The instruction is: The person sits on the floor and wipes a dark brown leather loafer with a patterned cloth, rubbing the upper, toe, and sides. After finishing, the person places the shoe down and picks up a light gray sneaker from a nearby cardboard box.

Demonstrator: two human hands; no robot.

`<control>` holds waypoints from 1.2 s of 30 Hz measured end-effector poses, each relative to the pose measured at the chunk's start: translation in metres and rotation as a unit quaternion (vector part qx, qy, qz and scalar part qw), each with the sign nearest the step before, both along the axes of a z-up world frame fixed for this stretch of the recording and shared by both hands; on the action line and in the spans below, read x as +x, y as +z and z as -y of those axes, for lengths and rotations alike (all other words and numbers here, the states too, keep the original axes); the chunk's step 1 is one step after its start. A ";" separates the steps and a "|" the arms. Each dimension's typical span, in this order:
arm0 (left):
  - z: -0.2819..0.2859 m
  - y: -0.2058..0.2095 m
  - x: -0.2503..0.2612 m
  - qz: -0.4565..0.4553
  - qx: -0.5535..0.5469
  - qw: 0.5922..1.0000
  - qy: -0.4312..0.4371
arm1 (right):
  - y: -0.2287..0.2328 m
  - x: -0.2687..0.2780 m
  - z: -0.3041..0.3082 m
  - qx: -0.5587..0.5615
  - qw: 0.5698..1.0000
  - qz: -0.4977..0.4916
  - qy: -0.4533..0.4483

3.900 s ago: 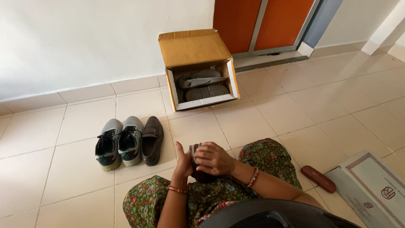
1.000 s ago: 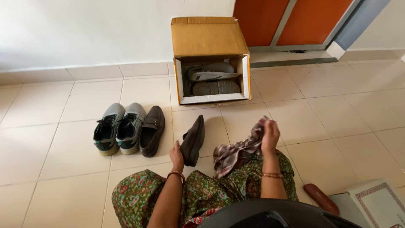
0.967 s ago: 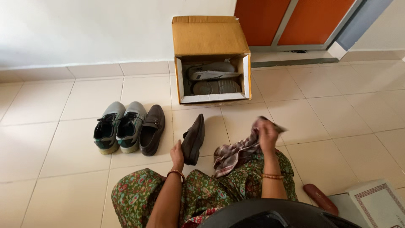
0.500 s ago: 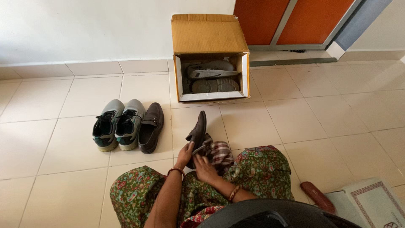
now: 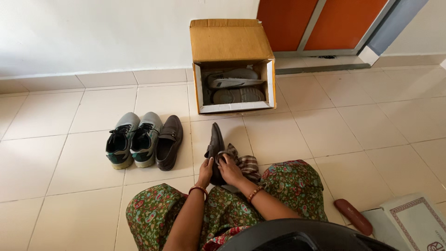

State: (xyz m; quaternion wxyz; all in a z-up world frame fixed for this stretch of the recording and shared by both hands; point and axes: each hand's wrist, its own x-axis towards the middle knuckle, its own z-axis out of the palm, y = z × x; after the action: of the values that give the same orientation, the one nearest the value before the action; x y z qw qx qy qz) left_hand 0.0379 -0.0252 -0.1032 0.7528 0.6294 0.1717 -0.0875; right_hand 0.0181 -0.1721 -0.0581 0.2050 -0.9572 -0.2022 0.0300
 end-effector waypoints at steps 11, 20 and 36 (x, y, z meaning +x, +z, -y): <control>0.007 -0.003 0.001 0.015 -0.062 0.998 -0.020 | -0.030 -0.056 0.035 -0.019 0.995 -0.052 0.081; 0.004 0.002 0.000 -0.031 -0.001 0.999 -0.040 | -0.017 -0.029 0.033 0.151 0.986 0.048 0.055; 0.018 0.007 -0.006 0.078 0.256 0.963 -0.025 | 0.021 0.122 -0.024 0.262 0.918 0.281 -0.100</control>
State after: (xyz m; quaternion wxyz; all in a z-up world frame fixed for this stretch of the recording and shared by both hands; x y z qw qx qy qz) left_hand 0.0324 -0.0433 -0.0961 0.5751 0.8101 0.1138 -0.0100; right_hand 0.1403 -0.1479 -0.0369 0.3856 -0.8533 -0.1557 -0.3146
